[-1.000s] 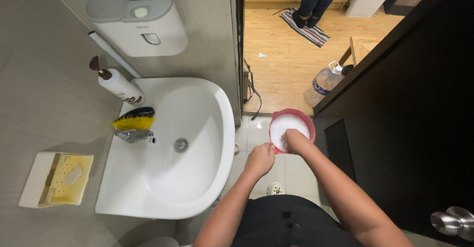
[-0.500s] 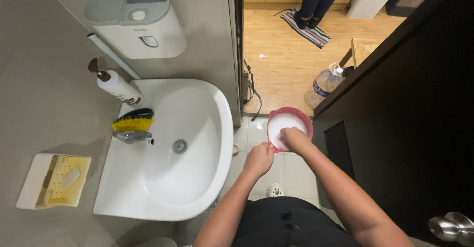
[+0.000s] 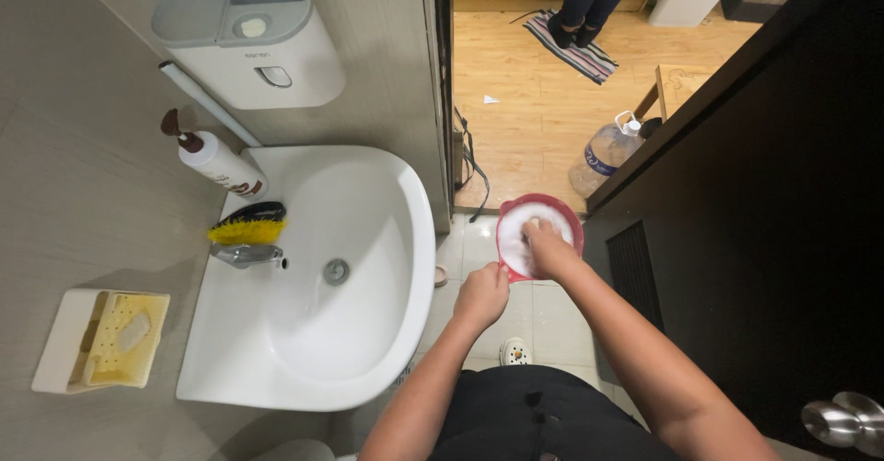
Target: The person prepares a soapy mixture in a red basin at the sink, then uses a sponge to scrub the tiled walls and floor of the shower area. The person repeatedly dips the sponge into the basin to maintain suds while cleaning the vertical surfaces and floor tiles.
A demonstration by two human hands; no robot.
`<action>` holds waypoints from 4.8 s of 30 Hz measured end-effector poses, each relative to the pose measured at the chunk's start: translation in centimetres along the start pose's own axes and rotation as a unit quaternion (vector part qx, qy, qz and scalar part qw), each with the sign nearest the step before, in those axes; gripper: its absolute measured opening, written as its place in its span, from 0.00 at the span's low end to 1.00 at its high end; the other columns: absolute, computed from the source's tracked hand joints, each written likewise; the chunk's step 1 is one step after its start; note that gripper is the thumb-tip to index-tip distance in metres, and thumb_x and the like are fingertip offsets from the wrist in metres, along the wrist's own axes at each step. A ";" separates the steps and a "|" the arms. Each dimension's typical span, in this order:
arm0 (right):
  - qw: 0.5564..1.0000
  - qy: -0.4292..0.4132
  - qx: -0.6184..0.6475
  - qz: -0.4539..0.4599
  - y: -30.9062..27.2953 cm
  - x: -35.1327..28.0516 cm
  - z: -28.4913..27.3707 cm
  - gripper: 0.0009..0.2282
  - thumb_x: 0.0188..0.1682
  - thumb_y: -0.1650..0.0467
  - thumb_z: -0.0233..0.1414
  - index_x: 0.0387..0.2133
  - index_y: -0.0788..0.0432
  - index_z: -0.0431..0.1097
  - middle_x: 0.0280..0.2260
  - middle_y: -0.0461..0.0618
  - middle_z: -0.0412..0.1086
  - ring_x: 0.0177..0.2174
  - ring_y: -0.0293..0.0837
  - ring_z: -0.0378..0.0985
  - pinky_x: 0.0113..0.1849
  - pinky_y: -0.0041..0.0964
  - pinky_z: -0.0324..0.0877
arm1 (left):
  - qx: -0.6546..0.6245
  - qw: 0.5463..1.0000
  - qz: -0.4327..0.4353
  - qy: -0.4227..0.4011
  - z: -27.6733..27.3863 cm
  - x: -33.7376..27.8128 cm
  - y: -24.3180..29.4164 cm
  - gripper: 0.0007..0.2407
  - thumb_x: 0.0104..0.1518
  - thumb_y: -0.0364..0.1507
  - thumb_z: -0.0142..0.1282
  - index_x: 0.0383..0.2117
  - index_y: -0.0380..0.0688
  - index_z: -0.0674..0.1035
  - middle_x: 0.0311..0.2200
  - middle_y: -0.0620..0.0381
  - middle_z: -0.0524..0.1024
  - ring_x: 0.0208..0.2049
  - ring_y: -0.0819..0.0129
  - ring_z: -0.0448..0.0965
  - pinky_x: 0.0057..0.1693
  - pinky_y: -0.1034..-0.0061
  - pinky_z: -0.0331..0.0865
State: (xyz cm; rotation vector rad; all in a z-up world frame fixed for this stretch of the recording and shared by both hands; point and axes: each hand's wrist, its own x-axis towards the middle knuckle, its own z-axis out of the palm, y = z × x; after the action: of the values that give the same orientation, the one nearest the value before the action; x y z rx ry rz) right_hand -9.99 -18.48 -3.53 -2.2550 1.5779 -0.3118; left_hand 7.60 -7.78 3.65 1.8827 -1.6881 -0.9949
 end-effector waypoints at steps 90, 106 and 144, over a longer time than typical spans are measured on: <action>0.994 -0.087 -0.030 0.056 -0.8 -3.5 -0.8 0.20 0.58 0.57 0.40 0.38 0.56 0.77 0.37 0.65 0.77 0.40 0.65 0.79 0.44 0.60 0.71 | 0.006 1.000 -0.007 -0.009 0.9 -3.1 0.3 0.18 0.65 0.38 0.42 0.32 0.36 0.80 0.33 0.34 0.80 0.39 0.37 0.80 0.49 0.49 0.70; 0.997 -0.056 -0.044 0.034 -0.1 -2.4 0.4 0.24 0.57 0.56 0.41 0.29 0.62 0.77 0.34 0.67 0.76 0.37 0.66 0.79 0.42 0.60 0.72 | 0.002 0.999 -0.024 0.024 1.1 -3.3 0.8 0.17 0.65 0.38 0.43 0.33 0.36 0.81 0.33 0.35 0.80 0.39 0.38 0.80 0.49 0.49 0.71; 0.937 -0.063 0.104 -0.327 -12.2 -2.1 -11.2 0.11 0.44 0.72 0.57 0.41 0.58 0.73 0.52 0.63 0.66 0.45 0.61 0.75 0.45 0.50 0.73 | -0.115 0.967 -0.099 0.207 -5.6 -9.8 4.4 0.14 0.63 0.37 0.45 0.33 0.41 0.80 0.24 0.47 0.82 0.31 0.48 0.83 0.42 0.56 0.73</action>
State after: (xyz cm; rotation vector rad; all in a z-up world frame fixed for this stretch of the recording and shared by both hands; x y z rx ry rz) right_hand -4.60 -14.71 11.82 -2.5004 0.6505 -0.4655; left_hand 8.78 0.19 12.72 1.9612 -1.1158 -0.7608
